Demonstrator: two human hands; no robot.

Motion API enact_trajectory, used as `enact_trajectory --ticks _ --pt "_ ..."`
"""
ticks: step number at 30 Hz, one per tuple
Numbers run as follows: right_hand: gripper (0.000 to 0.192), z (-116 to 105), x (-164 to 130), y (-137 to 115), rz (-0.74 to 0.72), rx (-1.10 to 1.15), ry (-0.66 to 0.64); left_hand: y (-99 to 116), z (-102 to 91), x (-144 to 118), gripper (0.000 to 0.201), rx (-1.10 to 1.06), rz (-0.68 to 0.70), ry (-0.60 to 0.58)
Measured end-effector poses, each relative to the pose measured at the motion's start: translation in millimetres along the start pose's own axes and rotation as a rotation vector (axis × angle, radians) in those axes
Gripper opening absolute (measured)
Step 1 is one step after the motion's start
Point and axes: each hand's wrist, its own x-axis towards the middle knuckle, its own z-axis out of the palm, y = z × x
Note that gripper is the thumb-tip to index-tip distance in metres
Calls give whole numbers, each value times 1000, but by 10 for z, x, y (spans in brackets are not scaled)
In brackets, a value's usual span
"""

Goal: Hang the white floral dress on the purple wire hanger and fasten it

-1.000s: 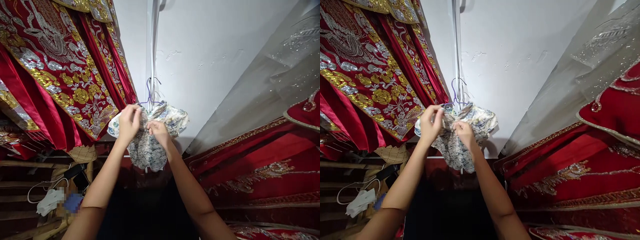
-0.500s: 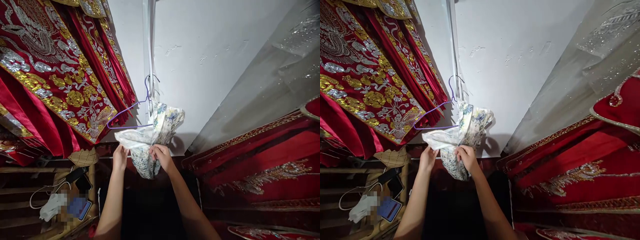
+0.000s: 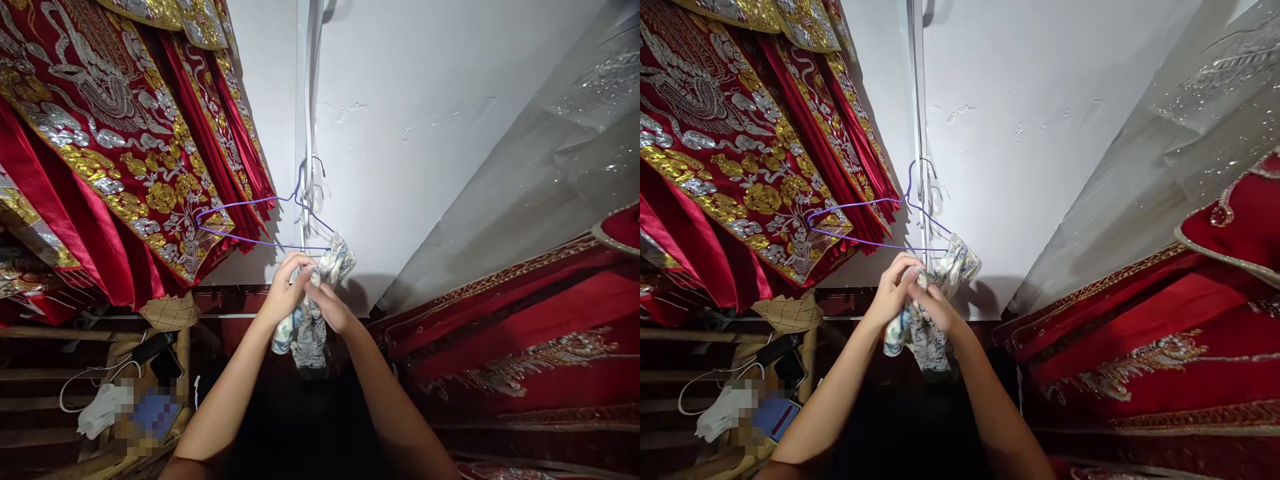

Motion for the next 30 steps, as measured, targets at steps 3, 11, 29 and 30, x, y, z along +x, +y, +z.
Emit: enact_trajectory --ticks 3,11,29,30 --pt "28 -143 19 -250 -33 -172 -129 -132 -102 -112 35 28 -53 -128" --pt "58 -608 748 -242 -201 -377 220 -323 -671 -355 41 558 -293 -482" --pt "27 -559 292 -50 -150 -398 177 156 -1011 212 18 713 124 -159" --pt "30 -528 250 -97 -172 -406 140 151 -975 290 28 715 135 -126"
